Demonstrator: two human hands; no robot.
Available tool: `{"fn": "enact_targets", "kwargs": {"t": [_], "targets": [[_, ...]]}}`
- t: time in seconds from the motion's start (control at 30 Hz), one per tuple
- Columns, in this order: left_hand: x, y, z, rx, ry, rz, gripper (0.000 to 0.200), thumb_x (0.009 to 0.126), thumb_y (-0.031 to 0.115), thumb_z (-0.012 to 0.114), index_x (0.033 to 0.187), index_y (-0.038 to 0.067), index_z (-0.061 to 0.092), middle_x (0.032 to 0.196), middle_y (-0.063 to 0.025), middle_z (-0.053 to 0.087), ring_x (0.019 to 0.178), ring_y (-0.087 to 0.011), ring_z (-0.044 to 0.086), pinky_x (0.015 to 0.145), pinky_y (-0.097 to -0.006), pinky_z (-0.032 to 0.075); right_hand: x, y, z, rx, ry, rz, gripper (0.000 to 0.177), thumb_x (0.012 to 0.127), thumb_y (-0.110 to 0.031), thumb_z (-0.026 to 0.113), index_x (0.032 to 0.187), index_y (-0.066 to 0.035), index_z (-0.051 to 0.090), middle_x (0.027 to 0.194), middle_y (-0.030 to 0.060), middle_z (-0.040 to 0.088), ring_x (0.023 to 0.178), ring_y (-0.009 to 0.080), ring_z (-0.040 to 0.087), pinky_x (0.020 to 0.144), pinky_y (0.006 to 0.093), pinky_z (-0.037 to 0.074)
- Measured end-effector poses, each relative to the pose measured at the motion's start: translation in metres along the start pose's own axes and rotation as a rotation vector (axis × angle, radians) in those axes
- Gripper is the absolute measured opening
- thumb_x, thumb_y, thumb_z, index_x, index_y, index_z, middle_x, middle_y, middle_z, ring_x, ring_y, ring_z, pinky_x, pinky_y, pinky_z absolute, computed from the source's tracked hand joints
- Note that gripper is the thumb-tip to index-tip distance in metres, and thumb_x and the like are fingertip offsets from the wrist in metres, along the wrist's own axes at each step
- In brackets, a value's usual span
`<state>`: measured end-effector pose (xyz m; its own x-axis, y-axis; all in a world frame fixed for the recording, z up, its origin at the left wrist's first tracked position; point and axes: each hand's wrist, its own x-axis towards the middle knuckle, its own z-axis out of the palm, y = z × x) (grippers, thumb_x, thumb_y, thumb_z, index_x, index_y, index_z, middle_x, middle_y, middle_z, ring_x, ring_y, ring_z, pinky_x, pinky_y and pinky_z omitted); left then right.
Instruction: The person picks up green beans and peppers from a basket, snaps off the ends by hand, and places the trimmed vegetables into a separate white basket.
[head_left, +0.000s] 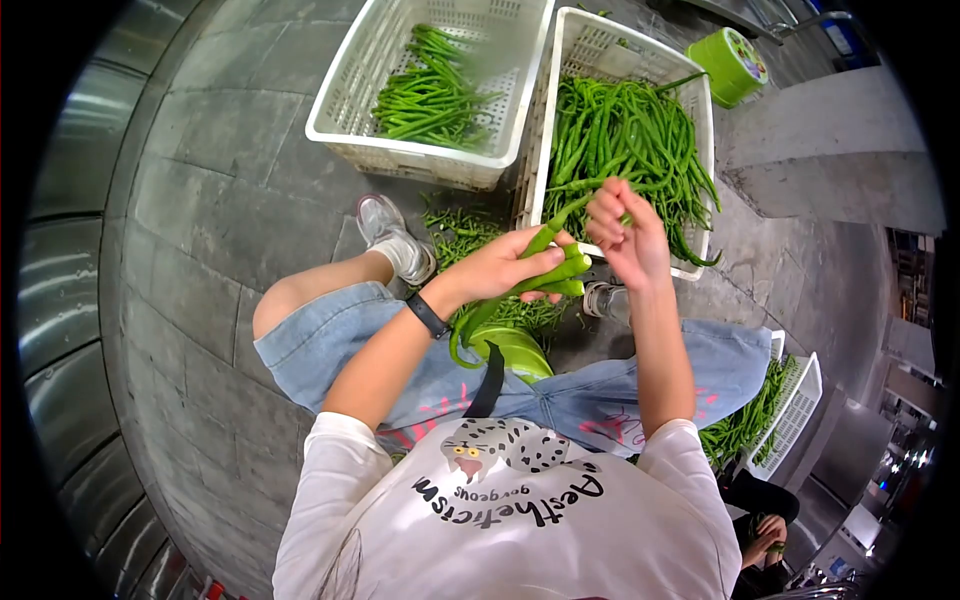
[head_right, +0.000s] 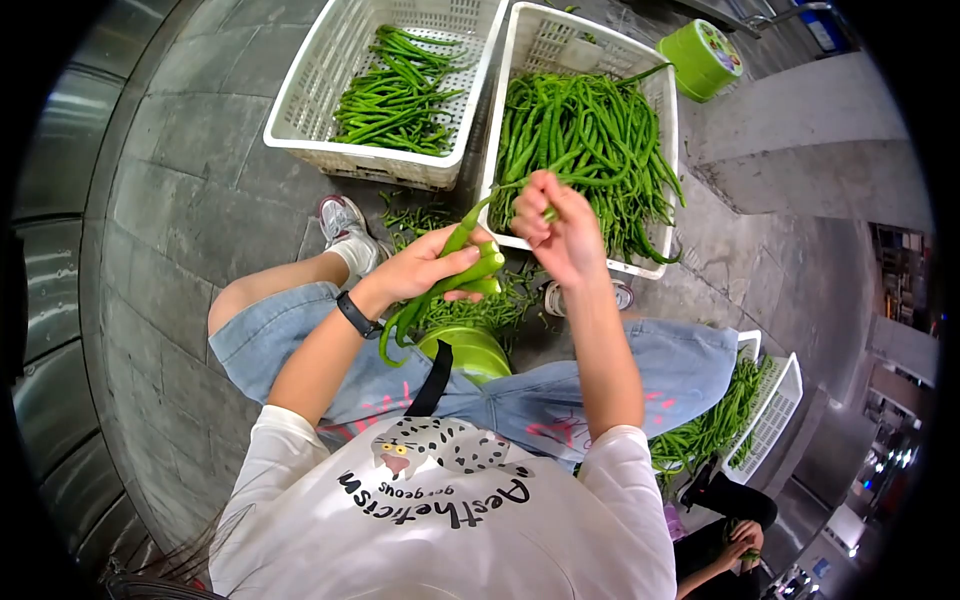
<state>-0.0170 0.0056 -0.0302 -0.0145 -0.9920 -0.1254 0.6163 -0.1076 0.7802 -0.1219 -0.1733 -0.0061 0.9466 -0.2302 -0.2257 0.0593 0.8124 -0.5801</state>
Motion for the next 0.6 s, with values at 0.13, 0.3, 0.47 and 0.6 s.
{"fn": "enact_targets", "kwargs": {"t": [0.13,0.3,0.47,0.6], "targets": [[0.004,-0.004,0.004,0.082,-0.016,-0.008,0.031,0.098,0.024,0.043,0.123,0.006,0.043,0.094,-0.0057,0.058,0.066,-0.0117,0.059,0.049,-0.0201,0.041,-0.010,0.005,0.011,-0.368,0.072,0.020,0.025,0.095,-0.026,0.050,0.101,-0.003,0.055,0.068,-0.0029,0.048,0.057,0.0041,0.040,0.049,0.0176,0.031],[0.006,0.004,0.014,0.346,0.082,-0.142,0.036,0.099,0.027,0.041,0.129,0.008,0.042,0.090,-0.0025,0.056,0.066,-0.0081,0.058,0.050,-0.0197,0.042,-0.013,0.014,0.011,-0.728,0.150,0.037,0.016,0.090,-0.021,0.059,0.086,-0.006,0.062,0.065,-0.0040,0.054,0.055,0.0016,0.043,0.048,0.0167,0.030],[0.000,0.000,0.015,0.333,0.074,-0.118,0.038,0.098,0.029,0.041,0.131,0.009,0.042,0.088,-0.0007,0.056,0.065,-0.0070,0.058,0.053,-0.0192,0.044,-0.013,0.018,0.011,-0.386,0.093,0.154,0.020,0.090,-0.021,0.059,0.082,-0.003,0.060,0.058,-0.0044,0.046,0.050,0.0033,0.037,0.045,0.0188,0.025],[0.001,-0.003,0.012,0.296,0.048,-0.082,0.037,0.098,0.029,0.042,0.128,0.008,0.045,0.085,-0.0004,0.057,0.062,-0.0075,0.057,0.056,-0.0199,0.047,-0.013,0.023,0.009,-0.226,0.116,0.200,0.023,0.090,-0.021,0.057,0.082,0.000,0.059,0.053,-0.0056,0.037,0.047,0.0042,0.034,0.042,0.0193,0.020]]}}
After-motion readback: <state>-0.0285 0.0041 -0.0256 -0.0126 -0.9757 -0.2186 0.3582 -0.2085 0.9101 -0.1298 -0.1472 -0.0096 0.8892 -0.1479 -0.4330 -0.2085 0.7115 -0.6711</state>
